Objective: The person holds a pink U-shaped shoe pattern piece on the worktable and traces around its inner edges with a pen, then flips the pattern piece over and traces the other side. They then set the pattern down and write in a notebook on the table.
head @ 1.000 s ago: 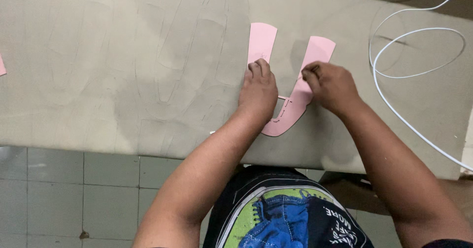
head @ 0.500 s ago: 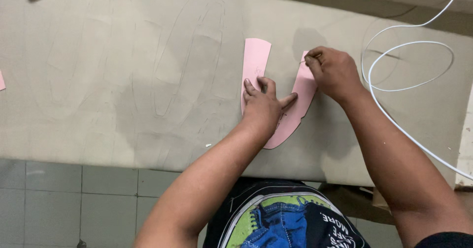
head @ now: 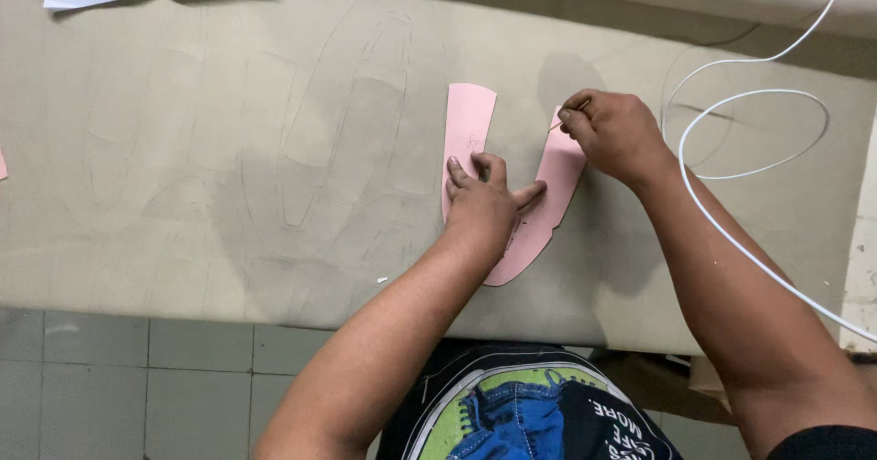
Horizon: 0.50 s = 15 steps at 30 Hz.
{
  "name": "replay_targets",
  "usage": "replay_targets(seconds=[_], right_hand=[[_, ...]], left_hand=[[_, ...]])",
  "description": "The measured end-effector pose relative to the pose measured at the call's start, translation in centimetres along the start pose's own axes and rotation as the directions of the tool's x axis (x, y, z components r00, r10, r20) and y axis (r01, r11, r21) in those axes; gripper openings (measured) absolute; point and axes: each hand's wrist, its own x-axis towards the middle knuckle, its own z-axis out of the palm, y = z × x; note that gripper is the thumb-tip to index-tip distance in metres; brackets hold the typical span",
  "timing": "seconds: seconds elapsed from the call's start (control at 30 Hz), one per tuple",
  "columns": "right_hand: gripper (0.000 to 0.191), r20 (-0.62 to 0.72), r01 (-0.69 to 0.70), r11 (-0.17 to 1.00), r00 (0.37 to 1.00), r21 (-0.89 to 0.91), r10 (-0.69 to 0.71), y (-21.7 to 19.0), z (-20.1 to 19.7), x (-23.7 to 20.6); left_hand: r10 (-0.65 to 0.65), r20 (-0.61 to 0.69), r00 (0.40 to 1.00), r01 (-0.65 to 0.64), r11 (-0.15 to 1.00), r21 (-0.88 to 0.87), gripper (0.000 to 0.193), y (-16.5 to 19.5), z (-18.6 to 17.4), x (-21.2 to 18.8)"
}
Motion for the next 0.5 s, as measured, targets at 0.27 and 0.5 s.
replay_targets(seconds=[0.27, 0.5], right_hand=[[0.021, -0.076, 0.036, 0.999, 0.997, 0.033, -0.033, 0.7, 0.0, -0.1], [0.021, -0.156, 0.101, 0.995, 0.983, 0.002, -0.099, 2.2, 0.8, -0.1]], left_hand=[[0.009, -0.032, 0.999, -0.009, 1.000, 0.021, 0.083, 0.0, 0.2, 0.1], [-0.010, -0.040, 0.999, 0.010, 1.000, -0.010, 0.081, 0.1, 0.7, 0.6]])
